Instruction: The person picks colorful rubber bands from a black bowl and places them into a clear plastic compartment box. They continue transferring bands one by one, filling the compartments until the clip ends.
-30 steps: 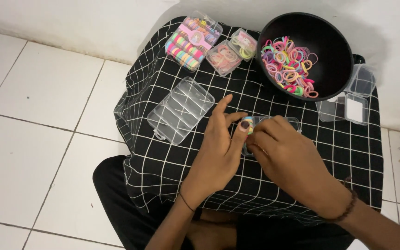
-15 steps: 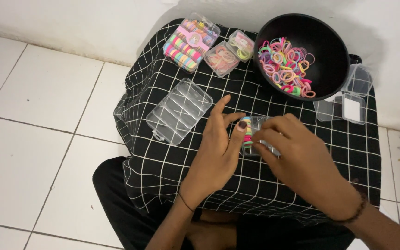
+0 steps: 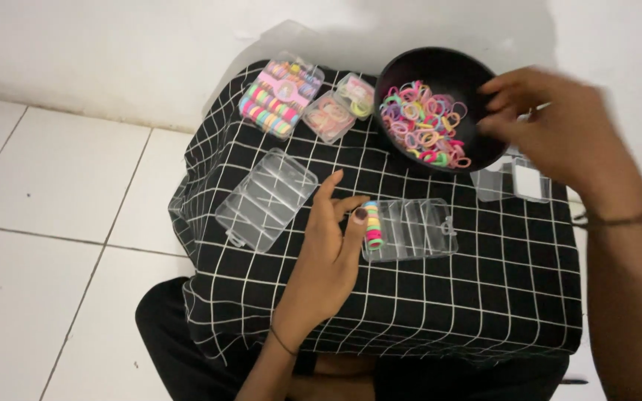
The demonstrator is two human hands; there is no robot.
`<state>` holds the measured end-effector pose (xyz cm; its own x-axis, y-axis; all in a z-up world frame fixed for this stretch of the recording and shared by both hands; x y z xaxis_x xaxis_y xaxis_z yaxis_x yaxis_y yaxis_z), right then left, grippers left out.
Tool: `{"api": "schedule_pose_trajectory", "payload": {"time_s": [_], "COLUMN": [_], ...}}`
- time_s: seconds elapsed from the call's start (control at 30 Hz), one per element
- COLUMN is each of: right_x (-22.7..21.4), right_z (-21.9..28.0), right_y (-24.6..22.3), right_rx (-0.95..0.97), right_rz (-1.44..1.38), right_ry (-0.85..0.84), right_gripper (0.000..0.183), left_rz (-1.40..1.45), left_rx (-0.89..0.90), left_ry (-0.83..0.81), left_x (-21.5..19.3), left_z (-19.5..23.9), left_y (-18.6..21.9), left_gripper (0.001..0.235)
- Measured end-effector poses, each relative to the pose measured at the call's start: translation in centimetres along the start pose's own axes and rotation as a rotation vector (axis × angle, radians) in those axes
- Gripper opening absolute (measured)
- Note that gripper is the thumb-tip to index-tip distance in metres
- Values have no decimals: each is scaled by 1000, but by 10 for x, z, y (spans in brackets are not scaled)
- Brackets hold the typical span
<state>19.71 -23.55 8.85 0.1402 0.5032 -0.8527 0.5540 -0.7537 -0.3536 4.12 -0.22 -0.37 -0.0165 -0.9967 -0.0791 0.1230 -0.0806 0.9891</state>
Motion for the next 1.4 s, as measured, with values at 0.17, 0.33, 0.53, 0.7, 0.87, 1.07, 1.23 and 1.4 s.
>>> {"api": "schedule_pose_trajectory", "payload": {"time_s": [0.17, 0.33, 0.53, 0.7, 0.87, 1.07, 1.23, 1.4], "right_x": [42, 73, 70, 46, 18, 21, 28, 61], "right_z": [-18, -33, -51, -59, -53, -49, -46, -46], "right_y": [-26, -25, -17, -3, -17, 5, -9, -11], "right_rx": [201, 229, 296, 278, 384, 288, 199, -49], "right_rz": [196, 218, 265, 230, -35, -177, -71, 110], "right_ry": [-560, -655, -617, -494, -373, -208, -228, -406], "right_gripper": [87, 76, 63, 43, 38, 30, 18, 13], "left_rz": [17, 25, 27, 37, -1, -8, -12, -17], "left_rx": [-9, -48, -35, -56, -32, -45, -54, -59], "left_ry": [4, -14, -20, -12, -5, -13, -10, -12], "left_x": [0, 0, 0, -1, -1, -1, -1, 0], "left_z": [-1, -1, -1, -1, -2, 0, 0, -1], "left_y": [0, 1, 1, 0, -1, 1, 1, 0], "left_gripper": [80, 80, 83, 86, 84, 86, 86, 84]}}
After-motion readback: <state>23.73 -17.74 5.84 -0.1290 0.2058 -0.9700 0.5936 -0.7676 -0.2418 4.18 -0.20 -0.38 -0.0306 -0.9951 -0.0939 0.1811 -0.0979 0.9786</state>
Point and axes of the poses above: each hand's wrist, its own z-axis away from the middle knuckle, its own x-axis out of the palm, y = z × x, the point moved 4 cm from there along -z, towards the middle knuckle, and after that the axes turned 6 degrees about -x, right-handed, at the moved point
